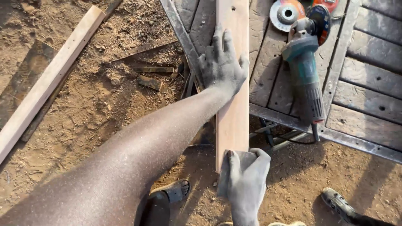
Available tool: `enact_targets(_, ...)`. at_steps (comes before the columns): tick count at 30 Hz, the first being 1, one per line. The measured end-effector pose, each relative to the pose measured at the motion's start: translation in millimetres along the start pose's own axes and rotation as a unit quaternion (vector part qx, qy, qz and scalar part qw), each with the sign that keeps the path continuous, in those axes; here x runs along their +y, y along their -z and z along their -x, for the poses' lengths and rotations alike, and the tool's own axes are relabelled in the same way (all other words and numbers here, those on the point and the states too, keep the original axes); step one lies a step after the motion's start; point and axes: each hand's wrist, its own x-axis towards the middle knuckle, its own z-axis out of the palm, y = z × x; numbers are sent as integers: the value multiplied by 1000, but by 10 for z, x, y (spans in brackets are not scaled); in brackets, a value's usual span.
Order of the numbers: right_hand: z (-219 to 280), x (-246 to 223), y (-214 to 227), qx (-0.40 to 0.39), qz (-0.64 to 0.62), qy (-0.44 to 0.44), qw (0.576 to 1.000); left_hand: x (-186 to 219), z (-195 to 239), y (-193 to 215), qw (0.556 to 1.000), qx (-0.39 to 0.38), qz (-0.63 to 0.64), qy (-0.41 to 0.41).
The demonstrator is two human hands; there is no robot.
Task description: Manually sanding a long wooden plank with sandpaper on a workshop table.
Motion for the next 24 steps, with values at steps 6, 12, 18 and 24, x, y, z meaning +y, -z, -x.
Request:
enact_targets(6, -363, -93, -234, 107, 76, 152, 980, -20, 26, -3, 997, -34, -73, 7)
enact_targets(12, -236, 31, -309, 108, 81, 93, 986, -57, -15, -2, 998, -21, -60, 16)
enact_targets(18, -535, 151, -533, 254, 148, 248, 923, -5, 59, 54, 999, -18, -36, 6)
enact_targets(24, -182, 560, -588, 203, 172, 222, 938, -3, 73, 160, 999, -9, 36, 0)
